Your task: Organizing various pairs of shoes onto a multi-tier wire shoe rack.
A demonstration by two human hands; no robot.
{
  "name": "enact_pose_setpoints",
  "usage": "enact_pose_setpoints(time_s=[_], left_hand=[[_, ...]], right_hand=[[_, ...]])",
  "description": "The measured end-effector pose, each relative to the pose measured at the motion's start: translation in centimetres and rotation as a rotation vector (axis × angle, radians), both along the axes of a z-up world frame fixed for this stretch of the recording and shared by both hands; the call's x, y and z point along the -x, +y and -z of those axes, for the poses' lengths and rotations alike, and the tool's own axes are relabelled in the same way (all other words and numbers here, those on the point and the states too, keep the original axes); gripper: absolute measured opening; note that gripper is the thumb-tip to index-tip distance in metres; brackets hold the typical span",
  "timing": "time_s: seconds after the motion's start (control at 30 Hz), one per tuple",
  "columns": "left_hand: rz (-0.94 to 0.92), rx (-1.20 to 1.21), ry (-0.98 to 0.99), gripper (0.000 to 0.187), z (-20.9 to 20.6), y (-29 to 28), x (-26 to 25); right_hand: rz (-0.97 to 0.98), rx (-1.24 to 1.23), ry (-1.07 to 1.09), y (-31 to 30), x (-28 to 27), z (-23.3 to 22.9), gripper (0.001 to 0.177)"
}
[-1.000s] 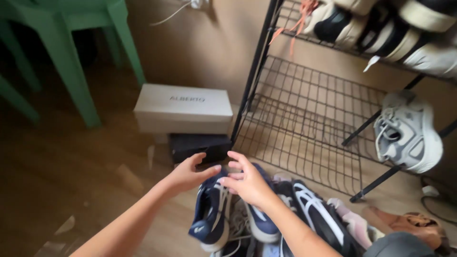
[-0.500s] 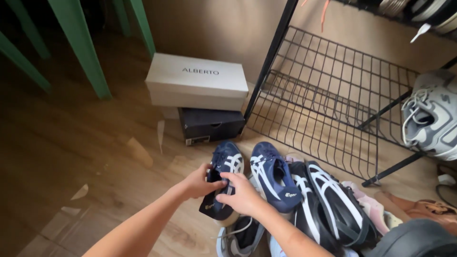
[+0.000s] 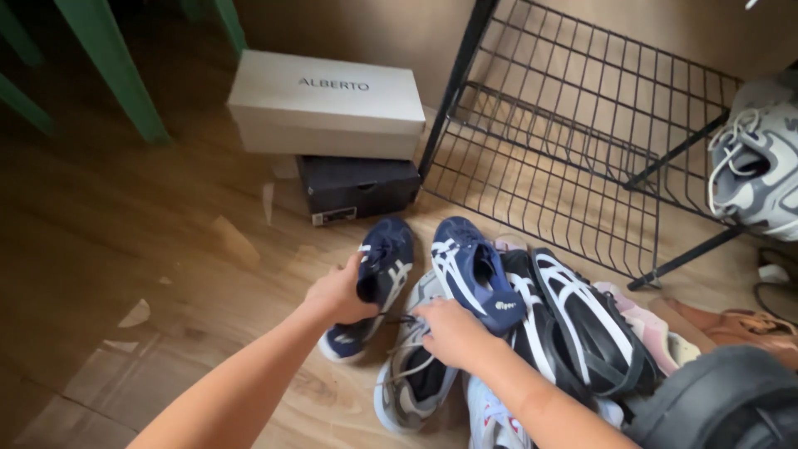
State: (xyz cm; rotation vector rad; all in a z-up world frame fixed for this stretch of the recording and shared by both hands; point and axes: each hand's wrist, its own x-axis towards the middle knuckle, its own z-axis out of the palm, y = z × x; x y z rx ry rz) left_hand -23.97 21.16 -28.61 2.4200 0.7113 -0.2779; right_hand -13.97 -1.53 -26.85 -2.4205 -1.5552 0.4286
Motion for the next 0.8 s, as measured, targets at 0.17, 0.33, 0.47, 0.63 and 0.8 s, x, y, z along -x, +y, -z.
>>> enact_pose_setpoints(time_s=[0.17,0.33,0.47,0.63,0.8], left_hand=[[-0.052,0.048,-0.021,0.118,3.3,-1.4,0.8],[0.063,-0.269,-0.162,0.117,1.8,-4.2,0.0],[0.289,-0.049,-0.248,0.091,3.3,-5.1,-2.8],[0.210,0.318,-0.076,0.110,2.3,-5.6,-5.2],[-0.110,0.571,0.368,0.105,-12.5,-6.6,-3.4]], right_hand=[[-0.058,0.099,-0.248,0.2,1.7,1.6,0.039],[-0.137,0.101,-0.429,0.1,0.3,3.7,0.011],[-0.080,-0.122,-0.307,0.1,-0.6,0.1,0.009],[0.034,-0.299,-0.113,0.7,-2.4,-2.6,0.026],[0.144,-0.419,0.064,1.3,-2.1,-6.8,0.035]])
